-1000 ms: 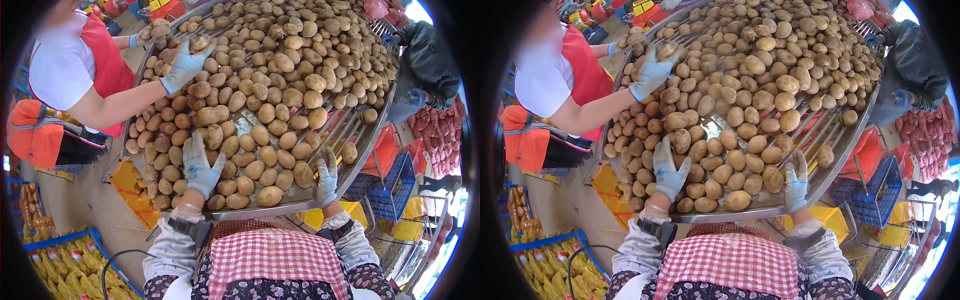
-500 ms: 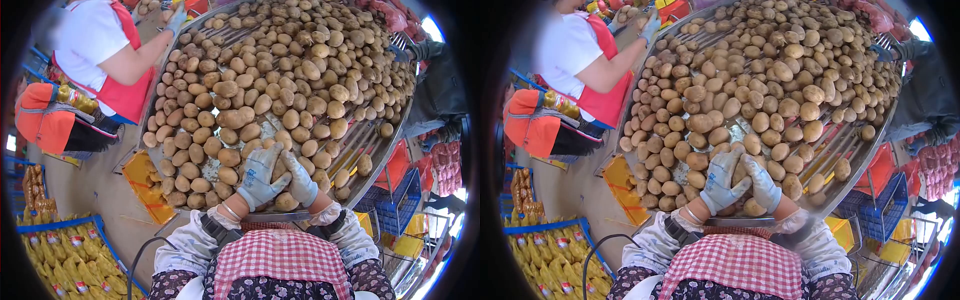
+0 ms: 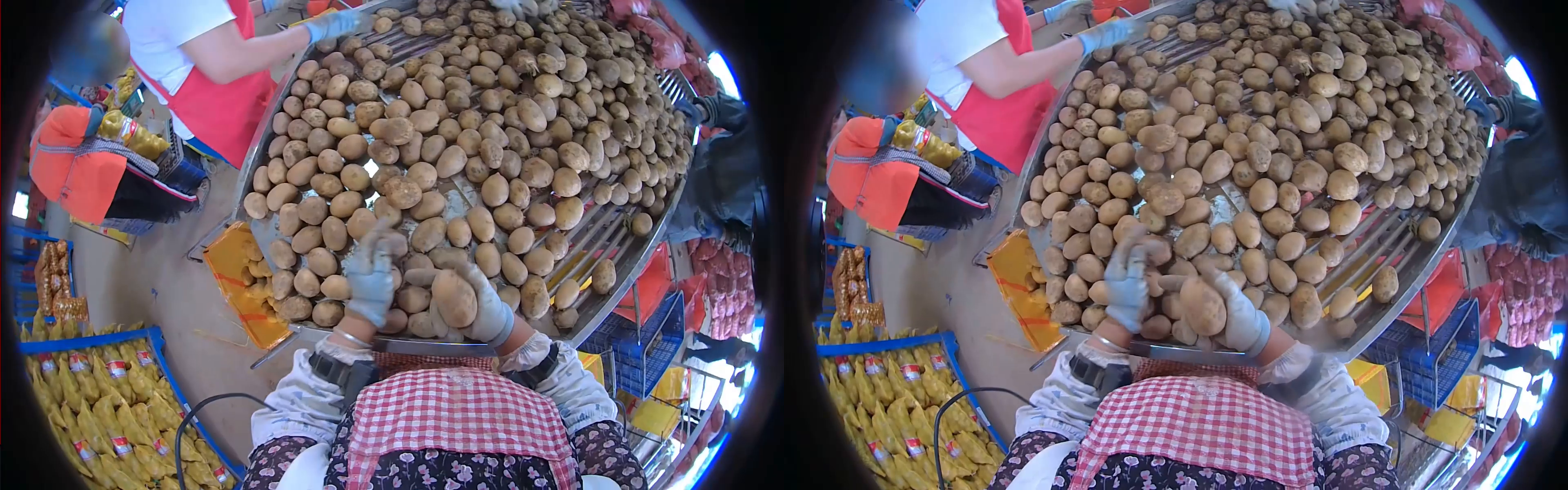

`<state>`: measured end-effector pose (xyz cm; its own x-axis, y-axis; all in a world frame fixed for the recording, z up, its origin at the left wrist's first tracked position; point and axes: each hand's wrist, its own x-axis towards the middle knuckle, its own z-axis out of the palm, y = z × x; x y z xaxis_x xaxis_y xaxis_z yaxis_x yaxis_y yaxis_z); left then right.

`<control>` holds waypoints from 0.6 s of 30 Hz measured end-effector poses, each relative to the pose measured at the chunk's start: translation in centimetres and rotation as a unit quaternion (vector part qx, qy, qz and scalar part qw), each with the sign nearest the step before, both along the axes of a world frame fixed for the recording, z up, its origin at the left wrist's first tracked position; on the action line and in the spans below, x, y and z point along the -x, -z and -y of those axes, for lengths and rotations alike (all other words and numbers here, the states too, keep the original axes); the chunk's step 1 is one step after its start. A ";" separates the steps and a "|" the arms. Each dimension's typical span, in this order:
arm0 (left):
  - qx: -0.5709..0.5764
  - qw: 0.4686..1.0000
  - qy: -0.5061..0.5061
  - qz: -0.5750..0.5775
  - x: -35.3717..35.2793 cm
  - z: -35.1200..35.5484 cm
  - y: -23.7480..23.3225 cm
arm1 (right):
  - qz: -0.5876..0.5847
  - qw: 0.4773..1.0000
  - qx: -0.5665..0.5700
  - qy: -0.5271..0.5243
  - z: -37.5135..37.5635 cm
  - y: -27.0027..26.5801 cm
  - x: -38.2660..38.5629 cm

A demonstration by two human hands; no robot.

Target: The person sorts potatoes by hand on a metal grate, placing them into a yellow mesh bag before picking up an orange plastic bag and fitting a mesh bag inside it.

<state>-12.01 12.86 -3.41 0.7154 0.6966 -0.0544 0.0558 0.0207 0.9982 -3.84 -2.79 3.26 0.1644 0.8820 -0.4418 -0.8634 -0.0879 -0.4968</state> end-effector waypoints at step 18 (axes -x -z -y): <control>-0.610 0.766 0.172 -0.107 -4.2 -4.5 -0.8 | 0.150 0.908 0.120 0.373 9.8 1.5 -5.4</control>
